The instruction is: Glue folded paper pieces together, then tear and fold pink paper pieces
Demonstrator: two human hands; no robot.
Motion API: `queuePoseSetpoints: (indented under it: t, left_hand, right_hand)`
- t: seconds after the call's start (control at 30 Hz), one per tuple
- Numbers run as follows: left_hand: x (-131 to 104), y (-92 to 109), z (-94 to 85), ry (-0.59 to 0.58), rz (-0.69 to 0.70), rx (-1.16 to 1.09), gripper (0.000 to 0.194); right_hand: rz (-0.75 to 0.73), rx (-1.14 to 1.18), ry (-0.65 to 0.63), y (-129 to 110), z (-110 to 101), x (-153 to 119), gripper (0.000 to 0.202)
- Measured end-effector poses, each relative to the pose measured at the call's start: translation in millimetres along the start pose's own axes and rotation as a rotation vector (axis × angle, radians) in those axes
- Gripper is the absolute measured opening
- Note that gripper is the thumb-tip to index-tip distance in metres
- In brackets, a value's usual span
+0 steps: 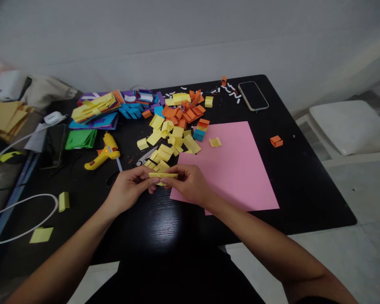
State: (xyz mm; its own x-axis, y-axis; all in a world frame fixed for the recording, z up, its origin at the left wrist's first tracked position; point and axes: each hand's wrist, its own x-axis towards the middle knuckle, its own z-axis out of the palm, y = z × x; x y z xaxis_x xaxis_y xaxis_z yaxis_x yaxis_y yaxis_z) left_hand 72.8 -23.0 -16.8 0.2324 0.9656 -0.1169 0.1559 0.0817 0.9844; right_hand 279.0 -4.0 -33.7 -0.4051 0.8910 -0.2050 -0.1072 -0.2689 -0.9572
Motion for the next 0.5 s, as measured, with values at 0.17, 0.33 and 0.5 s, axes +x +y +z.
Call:
queuePoseSetpoints:
  t: [0.17, 0.33, 0.5]
  left_hand:
    - [-0.9, 0.1, 3.6, -0.008, -0.004, 0.027, 0.025]
    - [-1.9, -0.7, 6.1, -0.001, -0.012, 0.036, 0.025]
    - [-3.6, -0.9, 3.1, -0.061, -0.02, 0.089, 0.029]
  right_hand:
    - [-0.099, -0.139, 0.042, -0.9, 0.5, -1.5, 0.027]
    - [-0.093, -0.122, 0.083, -0.6, -0.3, -1.1, 0.028]
    - [-0.102, -0.125, 0.125, 0.8, -1.0, -0.5, 0.03]
